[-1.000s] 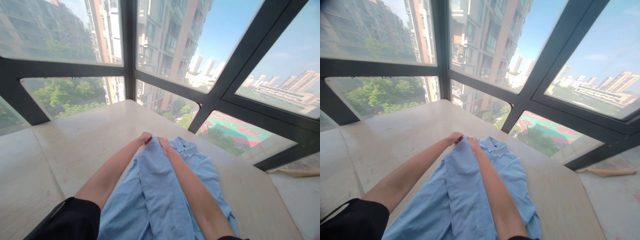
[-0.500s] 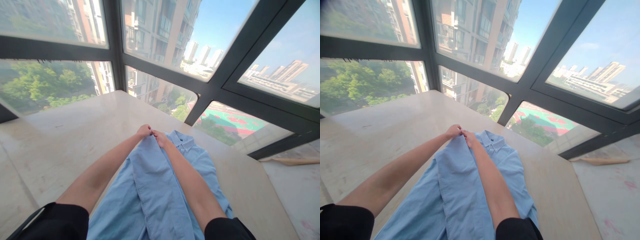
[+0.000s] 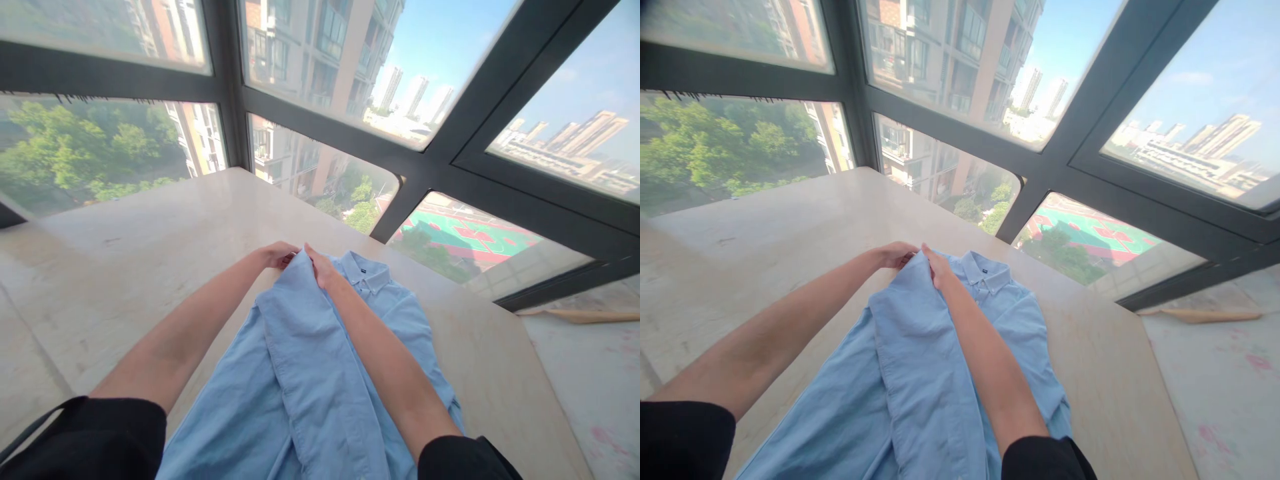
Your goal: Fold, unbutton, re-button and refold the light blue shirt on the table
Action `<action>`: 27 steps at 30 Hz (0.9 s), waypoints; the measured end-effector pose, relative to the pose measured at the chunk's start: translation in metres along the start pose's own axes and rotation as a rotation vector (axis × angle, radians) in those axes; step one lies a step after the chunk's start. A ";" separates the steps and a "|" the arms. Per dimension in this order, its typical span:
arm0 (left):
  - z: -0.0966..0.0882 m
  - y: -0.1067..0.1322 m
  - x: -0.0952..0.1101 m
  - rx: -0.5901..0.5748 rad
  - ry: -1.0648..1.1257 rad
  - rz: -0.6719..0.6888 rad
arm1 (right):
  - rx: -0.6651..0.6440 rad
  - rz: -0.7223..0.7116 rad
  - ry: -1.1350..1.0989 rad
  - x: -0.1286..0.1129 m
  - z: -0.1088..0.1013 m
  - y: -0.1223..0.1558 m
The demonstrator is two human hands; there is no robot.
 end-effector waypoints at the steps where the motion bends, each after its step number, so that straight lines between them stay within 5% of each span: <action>1: 0.002 -0.001 0.000 0.021 -0.013 -0.002 | -0.013 -0.010 0.027 0.000 0.001 0.002; 10: 0.010 -0.020 0.001 0.351 -0.303 0.100 | -0.038 0.058 0.127 0.004 -0.017 0.038; 18: 0.019 -0.015 -0.005 0.519 -0.645 0.313 | -0.143 0.128 0.373 0.008 -0.044 0.119; 27: 0.027 -0.011 -0.008 0.607 -0.914 0.306 | -0.230 0.165 0.283 0.019 -0.065 0.231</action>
Point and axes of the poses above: each hand's wrist, its own y-axis away from the middle knuckle, its own z-axis out of the palm, x = y × z, the point moved 2 cm from there along -y, towards the middle knuckle, and after that the axes turned 9 degrees about -z, right-handed, at the moved point
